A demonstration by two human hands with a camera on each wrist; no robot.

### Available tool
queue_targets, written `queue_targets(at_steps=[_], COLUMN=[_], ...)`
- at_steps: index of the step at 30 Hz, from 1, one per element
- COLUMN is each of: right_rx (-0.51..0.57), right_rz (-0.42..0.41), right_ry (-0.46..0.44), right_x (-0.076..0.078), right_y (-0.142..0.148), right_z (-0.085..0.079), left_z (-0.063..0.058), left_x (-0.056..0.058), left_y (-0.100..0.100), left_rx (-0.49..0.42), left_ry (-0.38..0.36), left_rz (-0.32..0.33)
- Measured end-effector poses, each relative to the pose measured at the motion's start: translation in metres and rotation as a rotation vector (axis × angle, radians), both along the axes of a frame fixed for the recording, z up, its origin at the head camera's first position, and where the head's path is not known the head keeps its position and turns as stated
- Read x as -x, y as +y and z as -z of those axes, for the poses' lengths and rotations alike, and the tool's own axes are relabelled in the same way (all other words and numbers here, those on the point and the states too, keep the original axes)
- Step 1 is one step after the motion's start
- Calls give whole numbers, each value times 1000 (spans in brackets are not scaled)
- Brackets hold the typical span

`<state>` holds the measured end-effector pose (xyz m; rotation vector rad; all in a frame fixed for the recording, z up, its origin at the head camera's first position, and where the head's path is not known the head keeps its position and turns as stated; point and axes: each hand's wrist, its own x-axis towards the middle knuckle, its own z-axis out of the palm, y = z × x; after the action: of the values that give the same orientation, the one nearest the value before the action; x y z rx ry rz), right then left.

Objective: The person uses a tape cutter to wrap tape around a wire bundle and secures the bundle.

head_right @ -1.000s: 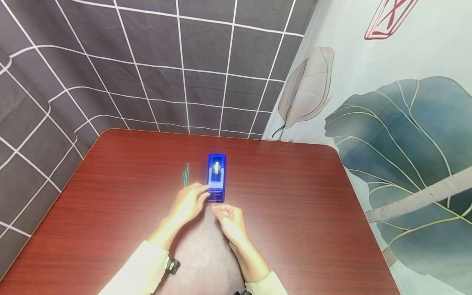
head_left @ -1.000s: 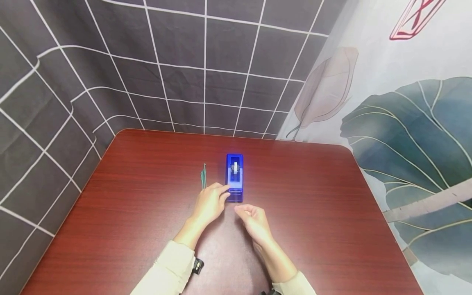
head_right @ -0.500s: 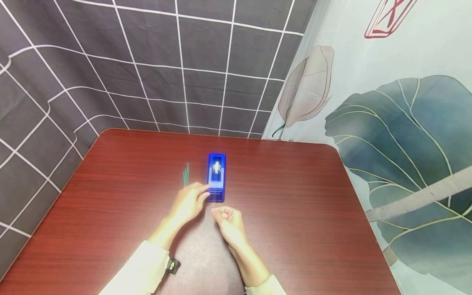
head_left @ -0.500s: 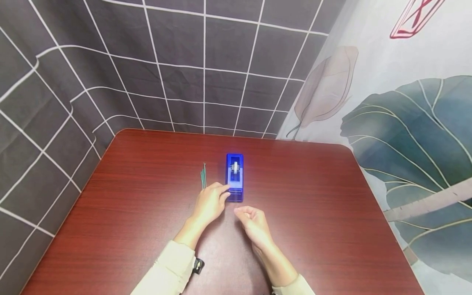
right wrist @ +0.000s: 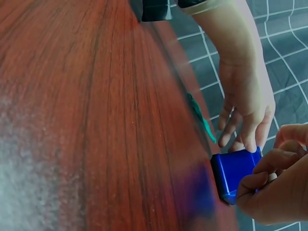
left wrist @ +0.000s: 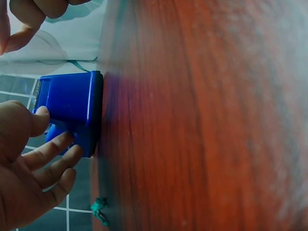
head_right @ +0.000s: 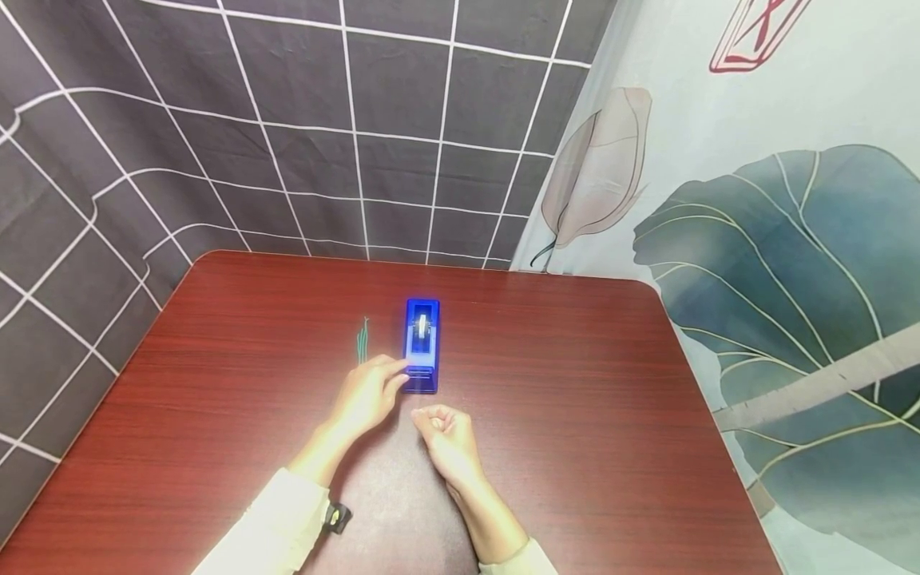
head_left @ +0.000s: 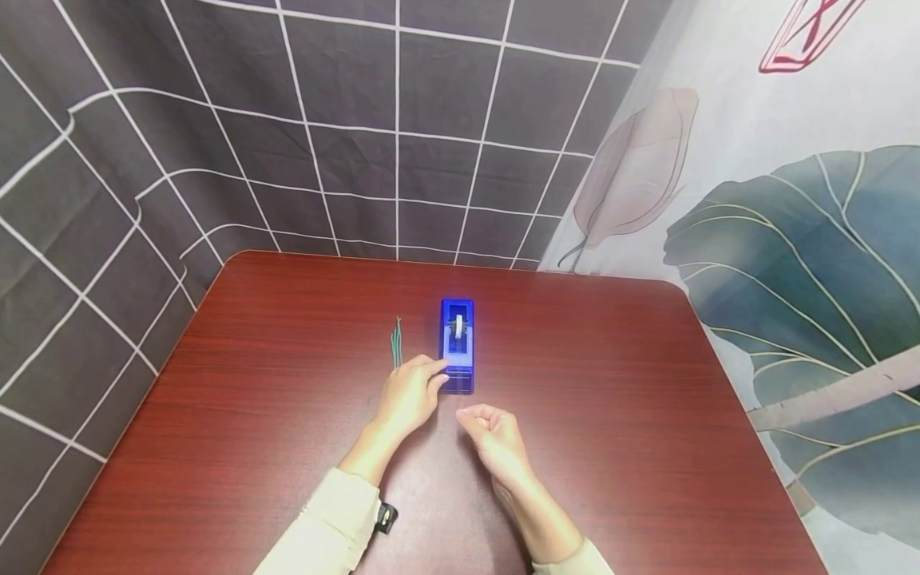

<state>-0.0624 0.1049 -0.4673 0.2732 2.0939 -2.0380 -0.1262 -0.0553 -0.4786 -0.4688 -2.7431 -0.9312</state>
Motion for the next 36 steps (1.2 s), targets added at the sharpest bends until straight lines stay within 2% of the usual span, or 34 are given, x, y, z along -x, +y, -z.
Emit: queue_targets(at_steps=[27, 36], right_rx=[-26, -30], right_rz=[-15, -45], right_ry=[-6, -24], right_x=[-13, -17], right_y=[2, 2], right_z=[4, 2], left_z=[2, 1], left_x=[0, 0], left_y=[0, 0], left_rx=[-9, -14], left_ry=[-3, 12], left_rz=[-2, 3])
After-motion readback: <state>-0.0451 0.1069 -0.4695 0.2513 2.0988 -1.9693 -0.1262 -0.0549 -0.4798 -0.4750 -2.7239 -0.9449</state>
